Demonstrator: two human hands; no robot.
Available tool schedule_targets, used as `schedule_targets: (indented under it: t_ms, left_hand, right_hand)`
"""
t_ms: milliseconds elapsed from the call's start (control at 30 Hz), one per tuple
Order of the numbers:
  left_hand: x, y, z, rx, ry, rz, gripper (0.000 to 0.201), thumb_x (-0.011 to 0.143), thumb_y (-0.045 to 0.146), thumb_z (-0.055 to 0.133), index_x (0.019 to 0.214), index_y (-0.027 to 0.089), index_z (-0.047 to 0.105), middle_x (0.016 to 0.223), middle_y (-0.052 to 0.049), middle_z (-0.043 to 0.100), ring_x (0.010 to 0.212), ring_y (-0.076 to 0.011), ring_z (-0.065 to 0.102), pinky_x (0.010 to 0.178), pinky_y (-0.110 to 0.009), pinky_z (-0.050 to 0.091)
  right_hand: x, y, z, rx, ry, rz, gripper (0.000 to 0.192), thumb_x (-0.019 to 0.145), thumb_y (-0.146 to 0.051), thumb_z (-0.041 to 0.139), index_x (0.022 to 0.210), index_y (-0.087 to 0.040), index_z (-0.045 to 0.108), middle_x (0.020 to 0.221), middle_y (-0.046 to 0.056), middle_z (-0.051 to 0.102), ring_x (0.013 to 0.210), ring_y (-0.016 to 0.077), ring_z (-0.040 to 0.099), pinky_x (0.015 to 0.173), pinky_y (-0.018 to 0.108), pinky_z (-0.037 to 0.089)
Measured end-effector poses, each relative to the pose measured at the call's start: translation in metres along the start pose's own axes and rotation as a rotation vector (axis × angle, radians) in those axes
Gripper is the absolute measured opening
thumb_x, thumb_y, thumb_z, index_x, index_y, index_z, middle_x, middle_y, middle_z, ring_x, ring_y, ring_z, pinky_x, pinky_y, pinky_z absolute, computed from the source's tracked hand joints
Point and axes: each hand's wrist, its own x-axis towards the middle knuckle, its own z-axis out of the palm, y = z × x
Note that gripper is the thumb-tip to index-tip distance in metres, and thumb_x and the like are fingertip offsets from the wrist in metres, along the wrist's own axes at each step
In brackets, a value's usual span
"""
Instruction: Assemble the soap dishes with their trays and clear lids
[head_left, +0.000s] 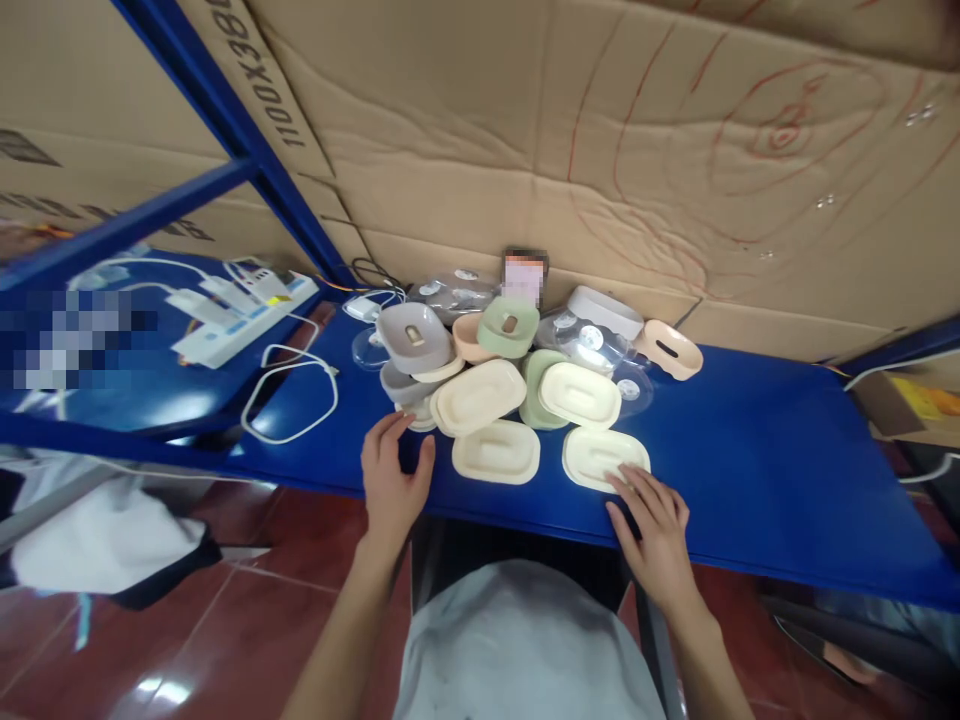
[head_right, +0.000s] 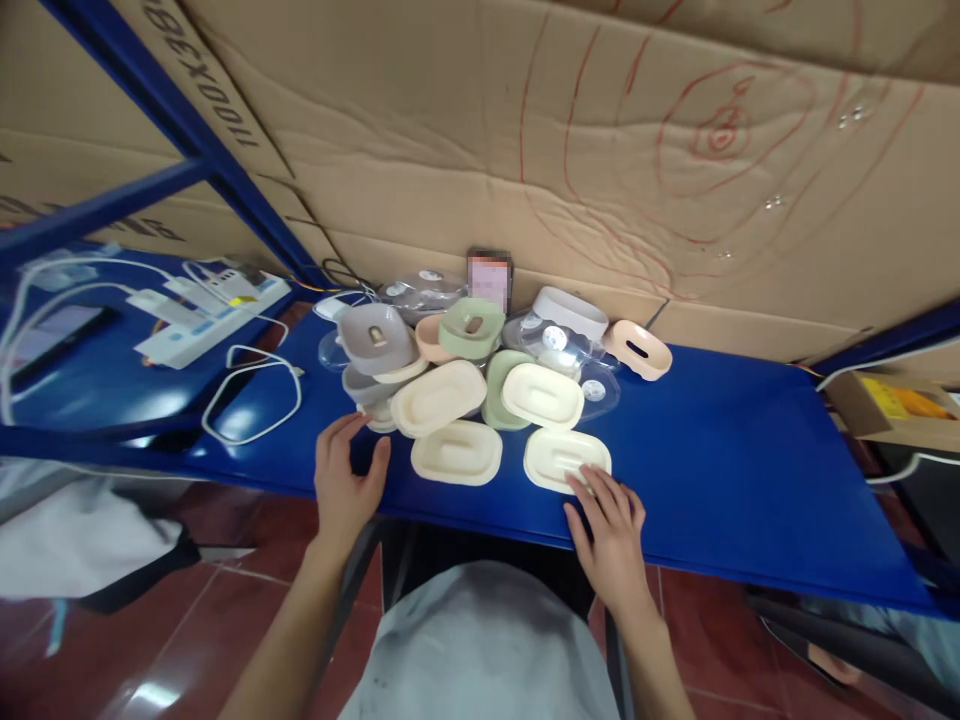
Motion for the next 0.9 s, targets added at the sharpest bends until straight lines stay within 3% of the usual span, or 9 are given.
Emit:
schedule_targets:
  t_ms: [200, 333, 400, 500, 633, 767, 900]
  left_hand:
    - [-0.004, 0.006, -0.007, -0.086, 0.138, 0.090, 0.023, 0.105, 0.025, 0.064, 0.126, 0.016, 0.068, 0.124, -0.016, 0.070, 0.122, -0.0288, 0.066, 0.106, -0.048, 0.054]
    - [-0.038, 0.034, -0.007, -0.159, 0.217, 0.195, 0.018, 0.105, 0.013, 0.057, 0.118, 0.019, 0.068, 0.114, -0.012, 0.072, 0.114, -0.0242, 0.068, 0.101, -0.044, 0.056]
    - [-0.061, 0.054, -0.003, -0.192, 0.163, 0.276, 0.019, 0.102, 0.012, 0.061, 0.115, 0.021, 0.069, 0.111, -0.010, 0.073, 0.108, -0.0232, 0.070, 0.096, -0.042, 0.058]
    - [-0.087, 0.085, 0.006, -0.225, 0.015, 0.401, 0.025, 0.098, 0.012, 0.065, 0.118, 0.025, 0.072, 0.116, -0.009, 0.077, 0.110, -0.0236, 0.073, 0.098, -0.042, 0.057]
    - [-0.094, 0.116, 0.021, -0.186, -0.221, 0.535, 0.032, 0.100, 0.018, 0.065, 0.130, 0.027, 0.073, 0.141, -0.009, 0.074, 0.131, -0.0268, 0.069, 0.114, -0.049, 0.048]
    - [-0.087, 0.123, 0.032, -0.117, -0.355, 0.537, 0.028, 0.105, 0.021, 0.062, 0.130, 0.026, 0.073, 0.148, -0.010, 0.070, 0.142, -0.0301, 0.061, 0.123, -0.057, 0.036]
    - [-0.086, 0.117, 0.034, -0.152, -0.346, 0.484, 0.027, 0.105, 0.021, 0.060, 0.129, 0.025, 0.073, 0.146, -0.010, 0.070, 0.140, -0.0285, 0.062, 0.123, -0.054, 0.037]
  right_hand:
    - [-0.033, -0.006, -0.002, 0.059, 0.054, 0.034, 0.036, 0.111, -0.033, 0.055, 0.146, -0.033, 0.063, 0.154, 0.007, 0.064, 0.146, 0.0304, 0.055, 0.115, 0.050, 0.038]
    - [-0.049, -0.020, 0.005, 0.096, 0.043, 0.011, 0.045, 0.110, -0.032, 0.055, 0.155, -0.034, 0.057, 0.160, 0.010, 0.058, 0.146, 0.0312, 0.056, 0.115, 0.051, 0.043]
    - [-0.047, -0.024, 0.009, 0.176, 0.153, -0.035, 0.048, 0.109, -0.026, 0.054, 0.156, -0.033, 0.056, 0.162, 0.012, 0.056, 0.145, 0.0305, 0.058, 0.113, 0.050, 0.048]
    - [-0.020, -0.021, 0.008, 0.285, 0.339, -0.096, 0.045, 0.108, -0.021, 0.052, 0.152, -0.029, 0.060, 0.151, 0.012, 0.066, 0.139, 0.0282, 0.064, 0.110, 0.047, 0.053]
    - [0.049, 0.000, 0.005, 0.235, 0.272, -0.082, 0.038, 0.111, -0.031, 0.051, 0.145, -0.025, 0.067, 0.141, 0.011, 0.073, 0.134, 0.0272, 0.065, 0.112, 0.047, 0.051]
    - [0.099, 0.013, 0.011, 0.171, 0.206, -0.104, 0.040, 0.107, -0.042, 0.059, 0.141, -0.024, 0.071, 0.146, 0.011, 0.071, 0.132, 0.0317, 0.063, 0.110, 0.051, 0.047]
    - [0.094, 0.018, 0.017, 0.187, 0.227, -0.093, 0.037, 0.105, -0.044, 0.063, 0.136, -0.028, 0.074, 0.144, 0.010, 0.072, 0.127, 0.0315, 0.064, 0.108, 0.051, 0.047]
